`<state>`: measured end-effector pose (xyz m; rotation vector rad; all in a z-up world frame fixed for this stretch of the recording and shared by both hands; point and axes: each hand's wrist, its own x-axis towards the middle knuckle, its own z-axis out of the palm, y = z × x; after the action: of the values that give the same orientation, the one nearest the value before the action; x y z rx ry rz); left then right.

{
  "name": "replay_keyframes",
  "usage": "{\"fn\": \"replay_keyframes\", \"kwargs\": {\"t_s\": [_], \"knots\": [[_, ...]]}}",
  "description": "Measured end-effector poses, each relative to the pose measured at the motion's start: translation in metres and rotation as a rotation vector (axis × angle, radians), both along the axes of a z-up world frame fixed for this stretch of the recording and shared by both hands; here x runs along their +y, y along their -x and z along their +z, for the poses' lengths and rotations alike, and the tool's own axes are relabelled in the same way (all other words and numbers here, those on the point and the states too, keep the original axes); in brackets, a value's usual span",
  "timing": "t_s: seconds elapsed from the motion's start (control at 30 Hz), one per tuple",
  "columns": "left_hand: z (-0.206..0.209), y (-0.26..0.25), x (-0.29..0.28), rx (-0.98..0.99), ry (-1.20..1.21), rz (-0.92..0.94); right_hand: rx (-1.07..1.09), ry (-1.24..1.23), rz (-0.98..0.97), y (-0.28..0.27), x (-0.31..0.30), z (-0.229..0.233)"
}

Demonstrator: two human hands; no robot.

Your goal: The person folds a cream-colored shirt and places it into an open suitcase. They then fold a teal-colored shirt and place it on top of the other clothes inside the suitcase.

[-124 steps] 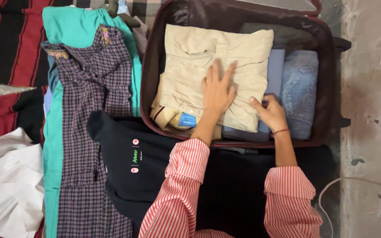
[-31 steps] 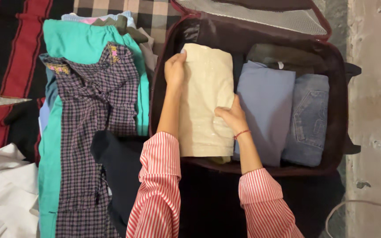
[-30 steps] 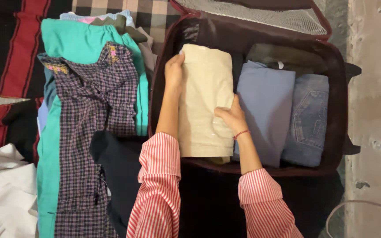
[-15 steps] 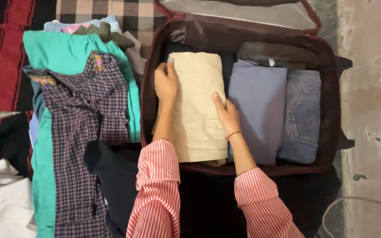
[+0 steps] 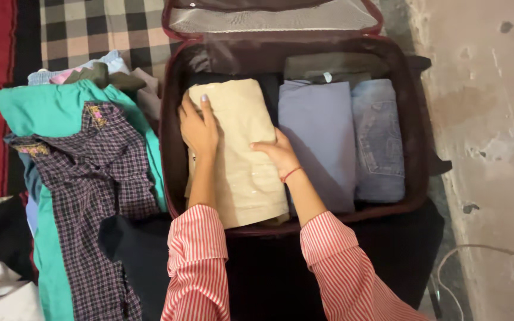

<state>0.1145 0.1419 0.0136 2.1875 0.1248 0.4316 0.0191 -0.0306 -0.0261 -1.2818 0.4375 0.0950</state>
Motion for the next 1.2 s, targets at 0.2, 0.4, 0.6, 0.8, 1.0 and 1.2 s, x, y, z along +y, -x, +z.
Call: {"fn": "replay_keyframes", "kwargs": {"t_s": [0.2, 0.4, 0.6, 0.8, 1.0, 1.2], "knots": [[-0.02, 0.009, 0.001, -0.171, -0.164, -0.01, -0.229, 0.048, -0.089, 0.016, 0.018, 0.04], [0.019, 0.03, -0.025, 0.294, 0.101, -0.151, -0.41, -0.047, -0.11, 0.041, -0.015, 0.1], [-0.006, 0.04, -0.095, 0.581, 0.596, -0.556, -0.222, -0.132, -0.068, 0.06, -0.133, 0.116], [-0.062, 0.078, -0.134, 0.618, 0.468, -0.465, 0.051, -0.092, -0.033, 0.065, -0.186, 0.023], [-0.042, 0.097, -0.116, 0.652, 0.647, -0.66, 0.011, -0.006, -0.042, 0.067, -0.185, 0.011], [-0.058, 0.099, -0.115, 0.666, 0.685, -0.704, 0.124, 0.396, 0.177, 0.095, -0.175, 0.057]]}}
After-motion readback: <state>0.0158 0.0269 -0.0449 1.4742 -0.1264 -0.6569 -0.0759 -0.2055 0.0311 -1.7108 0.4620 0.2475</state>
